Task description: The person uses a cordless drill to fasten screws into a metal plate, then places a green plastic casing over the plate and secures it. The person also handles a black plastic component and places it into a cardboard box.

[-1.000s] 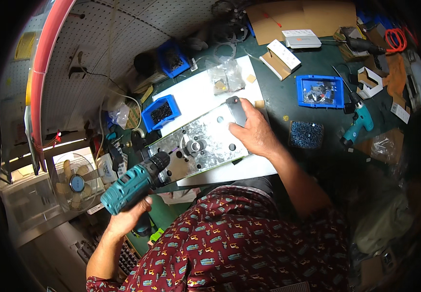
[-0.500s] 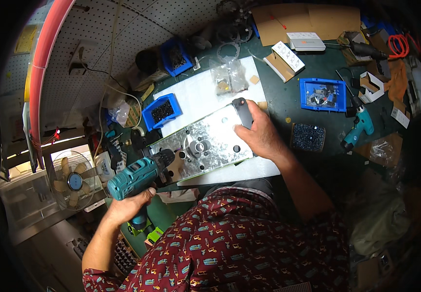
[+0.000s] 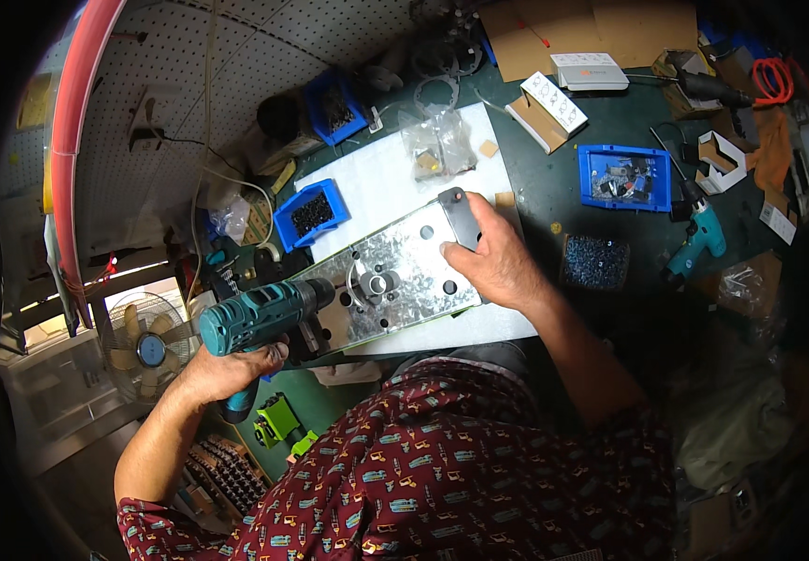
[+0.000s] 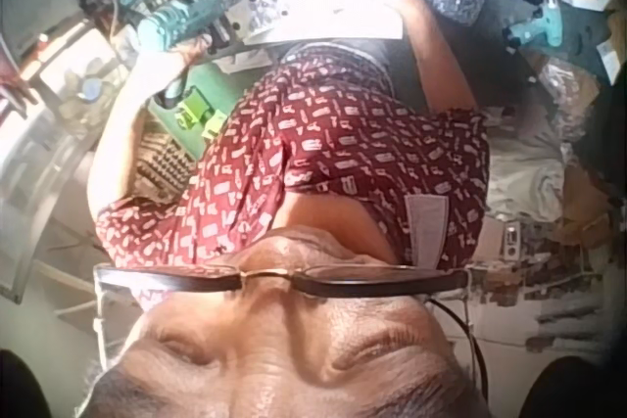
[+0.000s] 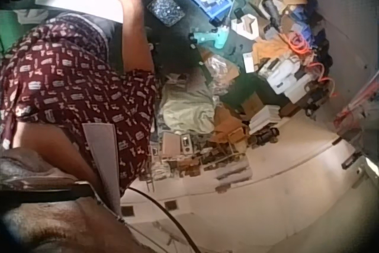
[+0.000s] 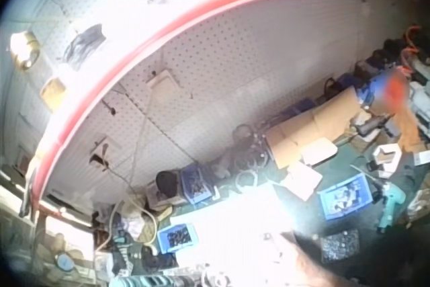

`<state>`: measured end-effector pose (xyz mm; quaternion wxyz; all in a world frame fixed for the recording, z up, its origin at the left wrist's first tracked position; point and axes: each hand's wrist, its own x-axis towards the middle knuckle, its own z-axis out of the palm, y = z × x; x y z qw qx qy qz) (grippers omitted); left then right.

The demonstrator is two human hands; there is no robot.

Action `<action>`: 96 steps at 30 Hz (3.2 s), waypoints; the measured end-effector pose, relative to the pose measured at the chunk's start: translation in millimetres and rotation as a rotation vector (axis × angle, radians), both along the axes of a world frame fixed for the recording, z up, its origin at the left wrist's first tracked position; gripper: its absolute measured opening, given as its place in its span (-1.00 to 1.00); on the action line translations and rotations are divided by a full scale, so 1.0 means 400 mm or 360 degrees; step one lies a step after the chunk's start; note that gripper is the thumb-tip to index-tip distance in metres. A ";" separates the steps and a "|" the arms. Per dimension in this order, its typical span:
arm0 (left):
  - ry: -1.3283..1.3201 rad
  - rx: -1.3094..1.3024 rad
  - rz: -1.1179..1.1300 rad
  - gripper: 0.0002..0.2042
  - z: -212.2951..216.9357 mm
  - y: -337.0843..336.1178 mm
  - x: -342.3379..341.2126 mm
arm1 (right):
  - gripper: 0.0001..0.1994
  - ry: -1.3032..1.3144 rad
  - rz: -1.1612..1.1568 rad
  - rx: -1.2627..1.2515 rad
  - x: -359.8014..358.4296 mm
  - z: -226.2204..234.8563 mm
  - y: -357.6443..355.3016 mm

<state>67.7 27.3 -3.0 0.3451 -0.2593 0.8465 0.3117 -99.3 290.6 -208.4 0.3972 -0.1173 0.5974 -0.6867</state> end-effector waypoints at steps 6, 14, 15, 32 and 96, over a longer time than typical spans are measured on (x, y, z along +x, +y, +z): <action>0.0001 -0.0027 0.0056 -0.85 -0.001 0.006 -0.006 | -0.42 0.0148 -0.0059 -0.0013 -0.001 -0.027 -0.004; -0.0141 0.0195 0.0585 -0.61 0.015 0.006 -0.002 | -0.51 0.0483 0.0003 0.0302 -0.019 -0.029 -0.010; -0.0171 0.0335 0.0639 -0.65 0.021 -0.008 -0.001 | -0.52 0.0318 -0.0063 0.0111 -0.010 -0.004 -0.018; 0.0949 -0.0644 0.0724 -0.52 -0.581 -0.417 0.644 | -0.09 -0.0035 -0.1305 0.0636 0.304 -0.028 0.006; 0.1090 0.2746 0.2483 -0.25 -0.854 0.101 0.289 | -0.65 0.1568 0.1527 0.0403 0.212 0.108 -0.585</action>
